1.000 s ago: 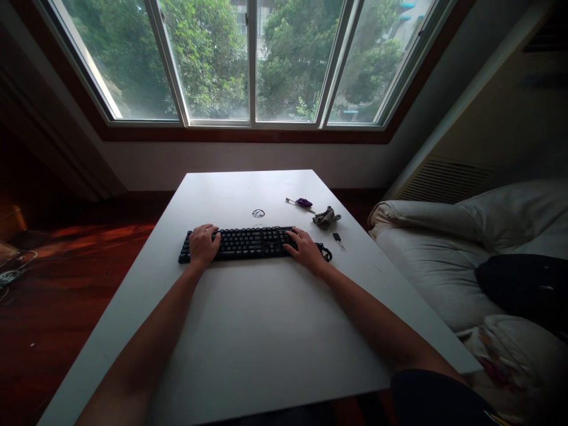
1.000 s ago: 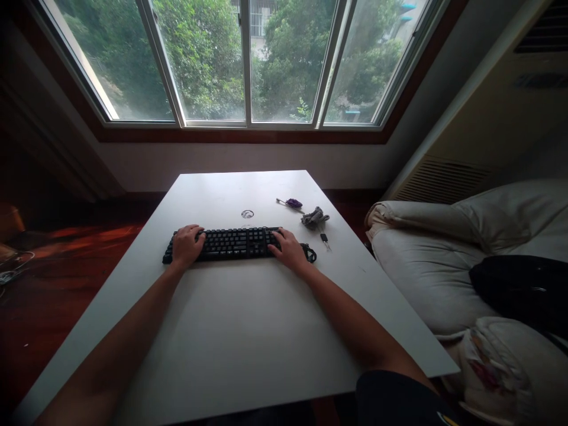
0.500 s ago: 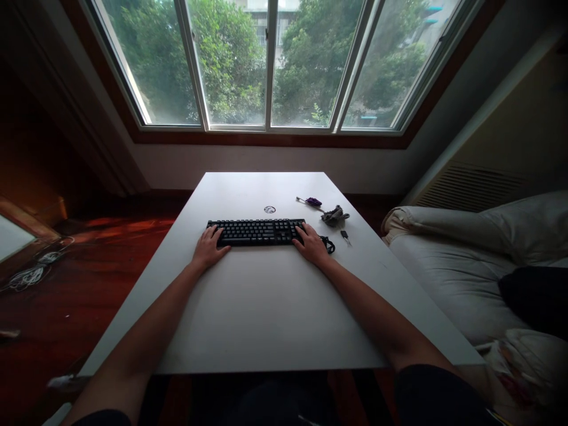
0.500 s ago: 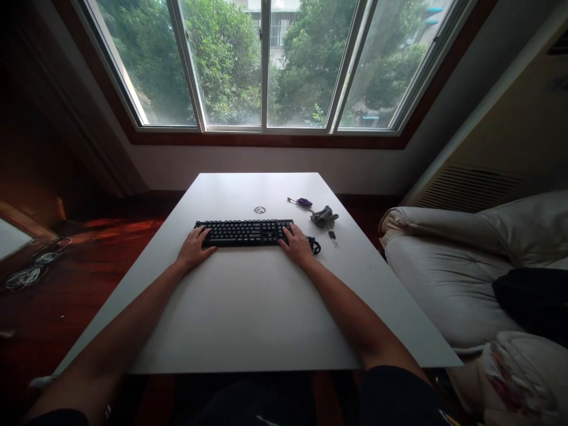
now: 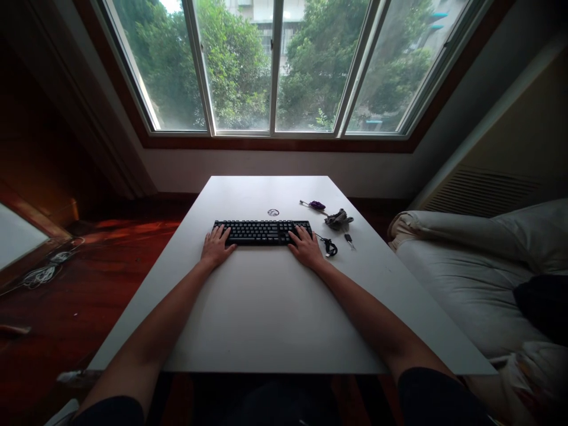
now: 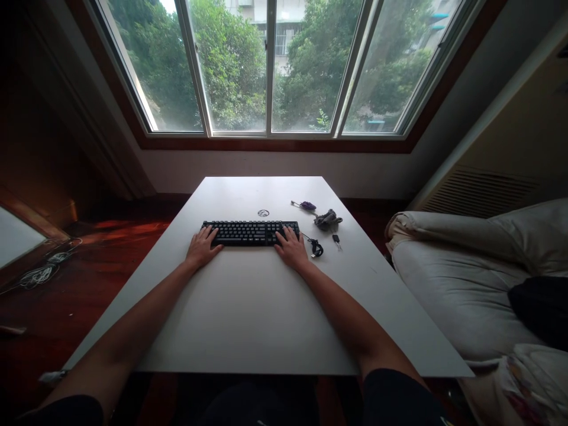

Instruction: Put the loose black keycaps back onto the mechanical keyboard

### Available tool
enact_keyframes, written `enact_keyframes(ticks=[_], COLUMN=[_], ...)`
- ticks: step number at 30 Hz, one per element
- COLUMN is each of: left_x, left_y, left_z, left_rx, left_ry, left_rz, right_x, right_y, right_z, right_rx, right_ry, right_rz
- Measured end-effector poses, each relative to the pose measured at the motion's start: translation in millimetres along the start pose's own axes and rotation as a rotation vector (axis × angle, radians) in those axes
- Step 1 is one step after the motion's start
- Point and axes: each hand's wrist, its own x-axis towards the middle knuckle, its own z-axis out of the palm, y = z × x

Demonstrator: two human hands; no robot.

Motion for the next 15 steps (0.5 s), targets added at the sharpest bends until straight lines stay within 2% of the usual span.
enact_keyframes(ticks=[12,15], left_x=[7.9,7.8], left_y=[3.5,0.4], left_z=[5.2,5.1], left_rx=[-0.057,-0.102], left_ry=[0.039,0.092], left_rz=[0.009,-0.025], right_x=[-1.6,0.2], right_y=[2.4,8.3], right_z=[6.1,6.3], right_rx=[0.085,0.141], right_ry=[0.016,0.071], right_rz=[-0.02,0.037])
